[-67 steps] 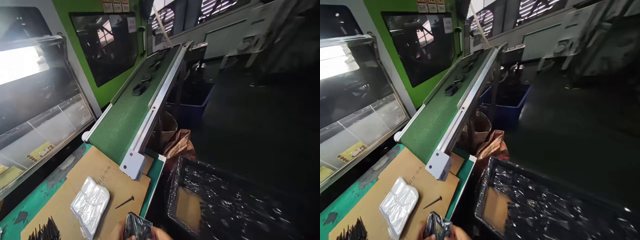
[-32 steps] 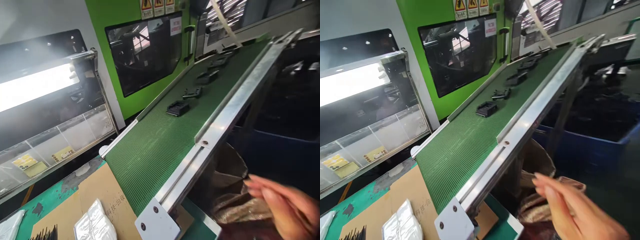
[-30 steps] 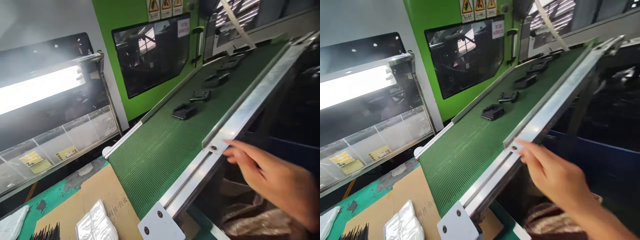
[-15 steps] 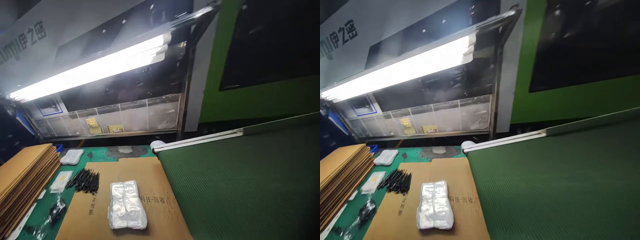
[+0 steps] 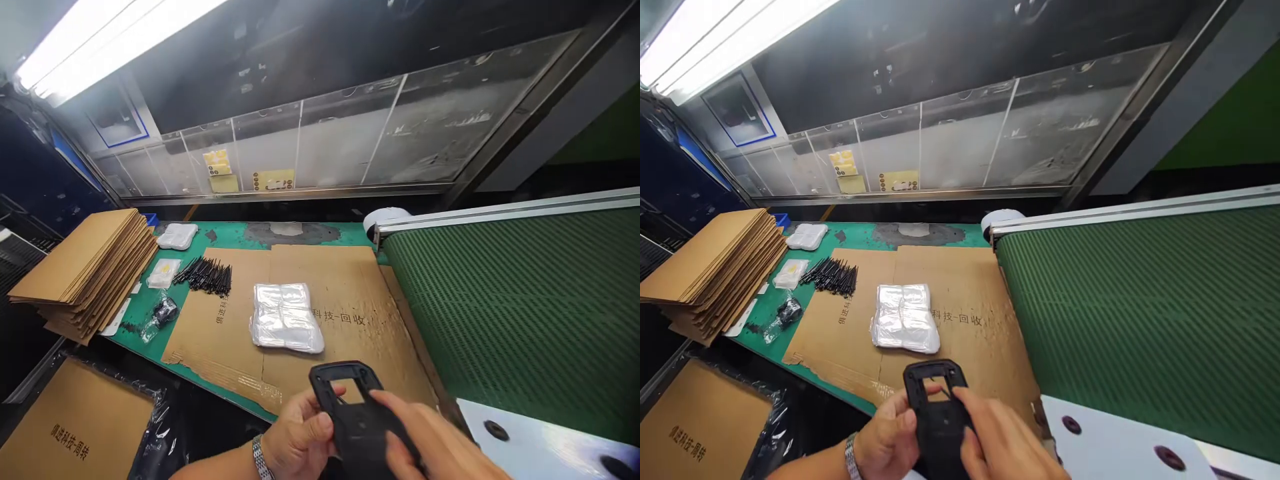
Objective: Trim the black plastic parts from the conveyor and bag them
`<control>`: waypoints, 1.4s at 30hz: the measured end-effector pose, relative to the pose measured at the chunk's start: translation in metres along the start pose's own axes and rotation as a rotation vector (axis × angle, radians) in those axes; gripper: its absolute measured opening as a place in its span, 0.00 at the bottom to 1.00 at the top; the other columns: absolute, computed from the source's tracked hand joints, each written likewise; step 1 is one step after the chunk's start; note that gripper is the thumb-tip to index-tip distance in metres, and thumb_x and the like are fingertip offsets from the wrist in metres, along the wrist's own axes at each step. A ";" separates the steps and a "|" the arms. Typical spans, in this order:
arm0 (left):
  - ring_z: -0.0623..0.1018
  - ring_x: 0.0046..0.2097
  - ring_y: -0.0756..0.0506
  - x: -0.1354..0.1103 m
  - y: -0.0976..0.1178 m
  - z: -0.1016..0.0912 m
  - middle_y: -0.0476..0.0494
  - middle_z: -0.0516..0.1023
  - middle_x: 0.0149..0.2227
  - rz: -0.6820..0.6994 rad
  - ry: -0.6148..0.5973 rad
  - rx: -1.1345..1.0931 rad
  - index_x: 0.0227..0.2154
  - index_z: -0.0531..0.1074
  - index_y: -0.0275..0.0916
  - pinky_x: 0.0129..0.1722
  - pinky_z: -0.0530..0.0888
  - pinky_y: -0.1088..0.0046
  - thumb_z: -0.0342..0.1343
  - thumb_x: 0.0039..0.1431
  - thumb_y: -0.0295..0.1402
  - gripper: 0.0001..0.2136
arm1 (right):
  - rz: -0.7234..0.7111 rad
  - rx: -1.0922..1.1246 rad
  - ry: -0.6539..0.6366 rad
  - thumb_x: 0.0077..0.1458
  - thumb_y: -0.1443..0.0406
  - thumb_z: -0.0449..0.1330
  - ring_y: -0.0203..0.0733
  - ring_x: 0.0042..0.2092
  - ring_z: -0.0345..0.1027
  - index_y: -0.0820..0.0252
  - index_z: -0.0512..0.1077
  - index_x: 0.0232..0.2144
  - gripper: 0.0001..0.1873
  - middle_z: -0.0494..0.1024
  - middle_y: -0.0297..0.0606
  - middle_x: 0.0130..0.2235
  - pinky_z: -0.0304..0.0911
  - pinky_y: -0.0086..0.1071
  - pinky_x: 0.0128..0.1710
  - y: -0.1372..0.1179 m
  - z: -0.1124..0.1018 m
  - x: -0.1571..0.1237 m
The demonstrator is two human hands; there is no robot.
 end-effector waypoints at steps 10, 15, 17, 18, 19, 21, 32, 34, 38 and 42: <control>0.73 0.26 0.49 -0.026 -0.005 -0.148 0.49 0.73 0.22 -0.080 0.682 -0.203 0.24 0.66 0.35 0.37 0.68 0.69 0.53 0.40 0.23 0.05 | 0.081 -0.334 -0.051 0.51 0.54 0.40 0.57 0.31 0.63 0.59 0.66 0.26 0.20 0.70 0.52 0.27 0.60 0.48 0.29 0.101 0.122 -0.022; 0.72 0.27 0.50 -0.035 -0.008 -0.155 0.45 0.73 0.24 -0.192 0.754 -0.353 0.25 0.67 0.32 0.32 0.66 0.74 0.53 0.46 0.23 0.02 | 0.032 -0.277 -0.041 0.56 0.58 0.37 0.50 0.26 0.64 0.56 0.60 0.23 0.18 0.69 0.47 0.22 0.60 0.40 0.24 0.082 0.128 -0.028; 0.70 0.24 0.52 -0.039 -0.004 -0.154 0.45 0.72 0.23 -0.205 0.796 -0.436 0.25 0.67 0.31 0.28 0.66 0.77 0.51 0.50 0.25 0.02 | -0.082 -0.173 -0.010 0.60 0.60 0.39 0.44 0.27 0.67 0.59 0.62 0.31 0.15 0.71 0.43 0.25 0.62 0.34 0.25 0.038 0.121 -0.026; 0.69 0.23 0.52 -0.040 -0.002 -0.153 0.45 0.72 0.22 -0.211 0.811 -0.478 0.25 0.67 0.30 0.27 0.65 0.78 0.50 0.52 0.25 0.04 | -0.180 -0.116 0.004 0.61 0.62 0.41 0.42 0.28 0.68 0.61 0.63 0.36 0.13 0.72 0.42 0.27 0.62 0.31 0.26 0.009 0.118 -0.026; 0.69 0.23 0.52 -0.041 0.000 -0.150 0.45 0.71 0.21 -0.218 0.821 -0.519 0.25 0.67 0.30 0.25 0.65 0.78 0.49 0.53 0.25 0.05 | -0.292 -0.076 0.020 0.62 0.64 0.43 0.40 0.30 0.68 0.61 0.63 0.38 0.11 0.73 0.41 0.29 0.62 0.30 0.29 -0.021 0.114 -0.027; 0.68 0.22 0.53 -0.042 0.004 -0.144 0.45 0.70 0.20 -0.223 0.821 -0.586 0.24 0.66 0.29 0.24 0.65 0.80 0.48 0.54 0.25 0.06 | -0.470 -0.032 0.022 0.62 0.66 0.45 0.36 0.28 0.66 0.61 0.64 0.37 0.09 0.71 0.38 0.27 0.59 0.28 0.28 -0.072 0.110 -0.031; 0.69 0.22 0.52 -0.064 0.004 -0.122 0.42 0.73 0.21 -0.329 0.632 -0.560 0.25 0.67 0.28 0.25 0.64 0.78 0.47 0.52 0.22 0.05 | -0.527 -0.029 0.008 0.63 0.67 0.44 0.31 0.21 0.55 0.60 0.59 0.23 0.15 0.60 0.30 0.19 0.49 0.26 0.22 -0.090 0.111 -0.012; 0.71 0.24 0.50 -0.067 0.002 -0.117 0.40 0.75 0.23 -0.388 0.526 -0.518 0.27 0.69 0.27 0.27 0.65 0.77 0.49 0.49 0.22 0.05 | -0.488 0.001 0.003 0.63 0.65 0.45 0.31 0.20 0.56 0.60 0.59 0.24 0.15 0.60 0.30 0.20 0.50 0.26 0.21 -0.085 0.110 -0.006; 0.73 0.26 0.50 -0.069 0.010 -0.118 0.42 0.76 0.24 -0.384 0.401 -0.412 0.29 0.70 0.26 0.26 0.62 0.77 0.52 0.42 0.23 0.09 | -0.489 0.172 -0.069 0.63 0.67 0.45 0.30 0.18 0.51 0.58 0.54 0.22 0.15 0.55 0.28 0.18 0.49 0.25 0.19 -0.097 0.104 0.002; 0.72 0.24 0.49 -0.065 0.015 -0.123 0.43 0.75 0.23 -0.364 0.296 -0.317 0.26 0.71 0.30 0.25 0.61 0.75 0.52 0.38 0.26 0.09 | -0.647 0.278 -0.209 0.61 0.69 0.45 0.31 0.20 0.52 0.58 0.55 0.23 0.14 0.57 0.29 0.19 0.48 0.27 0.19 -0.124 0.103 -0.003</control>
Point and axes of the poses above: each hand's wrist, its own x-axis towards the middle knuckle, its own z-axis out of the palm, y = z × x, the point moved 9 cm from there along x, towards the middle knuckle
